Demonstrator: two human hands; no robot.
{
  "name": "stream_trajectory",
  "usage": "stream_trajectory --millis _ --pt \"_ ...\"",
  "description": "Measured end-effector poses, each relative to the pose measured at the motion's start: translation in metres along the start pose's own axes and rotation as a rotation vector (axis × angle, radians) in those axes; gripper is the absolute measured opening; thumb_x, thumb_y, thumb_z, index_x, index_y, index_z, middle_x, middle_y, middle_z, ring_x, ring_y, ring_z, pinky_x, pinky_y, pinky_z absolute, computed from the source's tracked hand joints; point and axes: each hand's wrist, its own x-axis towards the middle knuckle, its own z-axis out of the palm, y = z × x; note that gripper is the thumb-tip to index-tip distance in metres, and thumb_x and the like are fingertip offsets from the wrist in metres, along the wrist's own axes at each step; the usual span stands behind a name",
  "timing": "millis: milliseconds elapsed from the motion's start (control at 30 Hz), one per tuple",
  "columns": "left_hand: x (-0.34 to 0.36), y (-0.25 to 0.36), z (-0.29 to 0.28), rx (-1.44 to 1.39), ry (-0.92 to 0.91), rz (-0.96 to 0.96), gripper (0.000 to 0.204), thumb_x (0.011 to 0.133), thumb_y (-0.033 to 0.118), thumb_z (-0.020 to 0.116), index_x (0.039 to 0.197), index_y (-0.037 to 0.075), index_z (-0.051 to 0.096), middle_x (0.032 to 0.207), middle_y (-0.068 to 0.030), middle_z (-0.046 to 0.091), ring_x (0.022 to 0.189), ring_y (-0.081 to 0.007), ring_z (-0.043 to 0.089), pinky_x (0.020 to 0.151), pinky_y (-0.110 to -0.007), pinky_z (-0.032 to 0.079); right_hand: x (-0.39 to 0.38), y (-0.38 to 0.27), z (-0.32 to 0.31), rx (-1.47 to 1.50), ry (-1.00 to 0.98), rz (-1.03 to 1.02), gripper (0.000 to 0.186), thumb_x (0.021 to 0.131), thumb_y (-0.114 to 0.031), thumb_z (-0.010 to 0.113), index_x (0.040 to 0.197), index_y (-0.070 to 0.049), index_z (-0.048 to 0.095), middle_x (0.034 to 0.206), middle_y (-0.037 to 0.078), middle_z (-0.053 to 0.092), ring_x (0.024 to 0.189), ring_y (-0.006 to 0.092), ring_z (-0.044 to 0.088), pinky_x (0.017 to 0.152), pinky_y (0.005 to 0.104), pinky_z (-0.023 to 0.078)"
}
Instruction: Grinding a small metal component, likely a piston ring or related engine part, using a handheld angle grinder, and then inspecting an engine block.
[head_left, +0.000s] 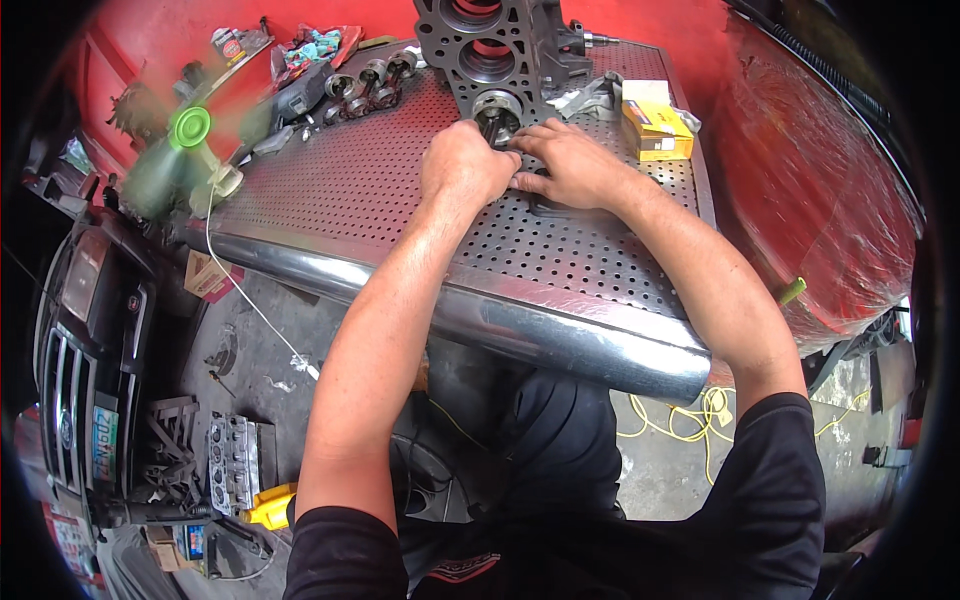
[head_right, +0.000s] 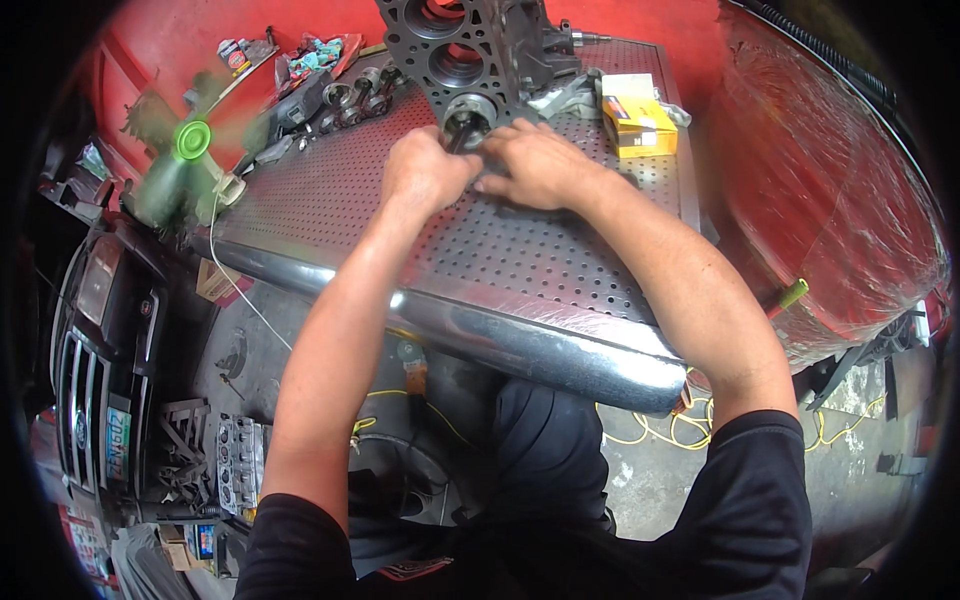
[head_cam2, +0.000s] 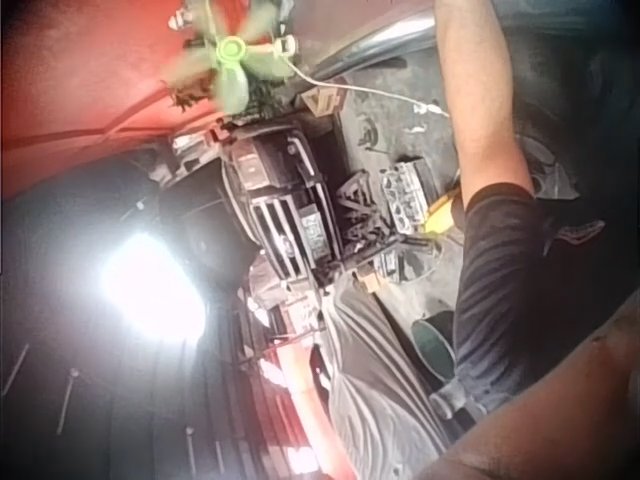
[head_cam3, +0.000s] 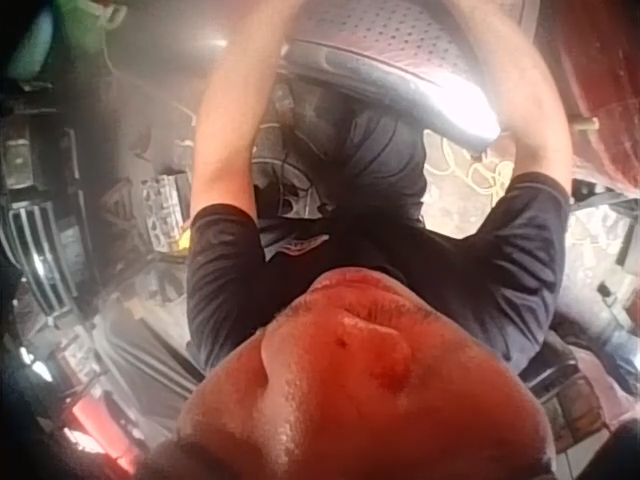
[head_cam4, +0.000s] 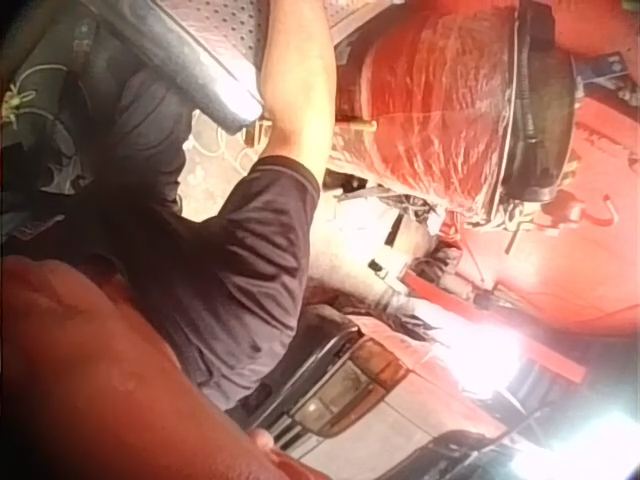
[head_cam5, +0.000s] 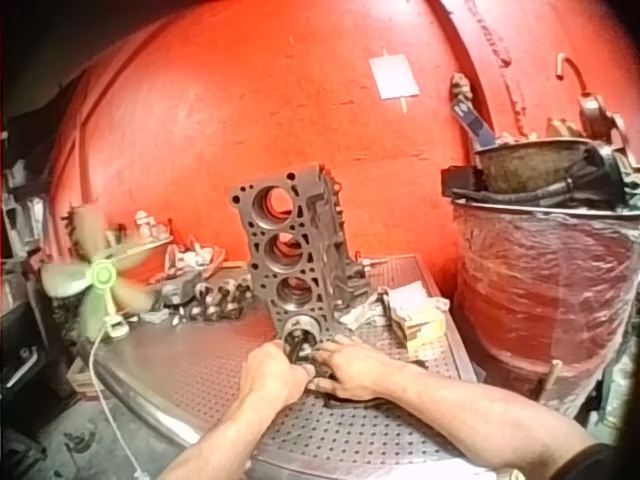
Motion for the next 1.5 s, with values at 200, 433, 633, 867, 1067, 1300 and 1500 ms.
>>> stream_trajectory --millis 200,433,633,867,1067,1300,1500 --pt "-0.001 -0.009 -0.003 0.046 -0.026 0.042 0.055 0.082 0.035 0.087 0.122 -0.002 0.074 0.117 -0.0245 0.078 0.116 -0.0377 0.075 0.101 -0.047 0.060 0.008 -0.001 0.005 0.027 0.041 -0.012 0.064 0.099 -0.043 0.072 0.144 0.003 0.064 0.146 0.020 0.065 0.140 0.0348 0.055 0.122 0.0466 0.045" --pt "0.007 -0.011 0.000 0.089 -0.022 0.081 0.054 0.080 0.032 0.087 0.121 -0.001 0.074 0.116 -0.0240 0.079 0.116 -0.0384 0.075 0.101 -0.048 0.060 0.009 -0.005 0.002 0.060 0.053 0.001 0.065 0.098 -0.039 0.072 0.144 0.006 0.062 0.145 0.024 0.065 0.139 0.0378 0.058 0.121 0.0468 0.047" --pt "0.015 -0.008 0.008 0.055 -0.010 0.059 0.055 0.081 0.032 0.086 0.124 0.001 0.074 0.119 -0.0236 0.078 0.118 -0.0386 0.074 0.101 -0.048 0.060 0.012 -0.003 -0.002 0.074 -0.022 0.056 0.071 0.099 -0.036 0.073 0.153 0.006 0.055 0.159 0.027 0.054 0.147 0.0402 0.054 0.123 0.0472 0.045" --pt "0.019 -0.007 0.012 0.040 0.028 0.043 0.048 0.079 0.032 0.082 0.117 0.003 0.079 0.116 -0.0238 0.079 0.115 -0.0392 0.075 0.103 -0.048 0.058 0.012 0.006 0.008 0.082 0.074 0.007 0.067 0.097 -0.041 0.071 0.139 0.011 0.063 0.143 0.029 0.063 0.133 0.0405 0.063 0.116 0.0474 0.051" --pt "0.021 -0.005 0.008 0.073 -0.023 0.031 0.056 0.081 0.031 0.087 0.127 0.001 0.074 0.123 -0.0231 0.078 0.119 -0.0365 0.075 0.102 -0.046 0.061 0.016 -0.004 -0.001 0.061 -0.051 0.082 0.073 0.099 -0.040 0.073 0.152 0.007 0.056 0.160 0.028 0.053 0.144 0.0412 0.056 0.122 0.0467 0.046" --pt "0.016 0.000 0.011 0.040 -0.034 0.030 0.055 0.081 0.032 0.087 0.124 0.000 0.075 0.122 -0.0235 0.078 0.118 -0.0366 0.075 0.101 -0.045 0.061 0.011 0.002 0.001 0.051 0.005 0.059 0.070 0.099 -0.041 0.071 0.146 0.010 0.059 0.154 0.028 0.057 0.139 0.0406 0.060 0.119 0.0465 0.049" --pt "0.019 -0.004 0.014 0.033 0.030 0.028 0.049 0.079 0.031 0.083 0.117 0.001 0.079 0.113 -0.0244 0.080 0.112 -0.0373 0.077 0.099 -0.046 0.060 0.012 0.000 0.002 0.066 0.013 0.068 0.074 0.098 -0.037 0.073 0.153 0.009 0.053 0.160 0.028 0.052 0.143 0.0407 0.057 0.121 0.0466 0.047"
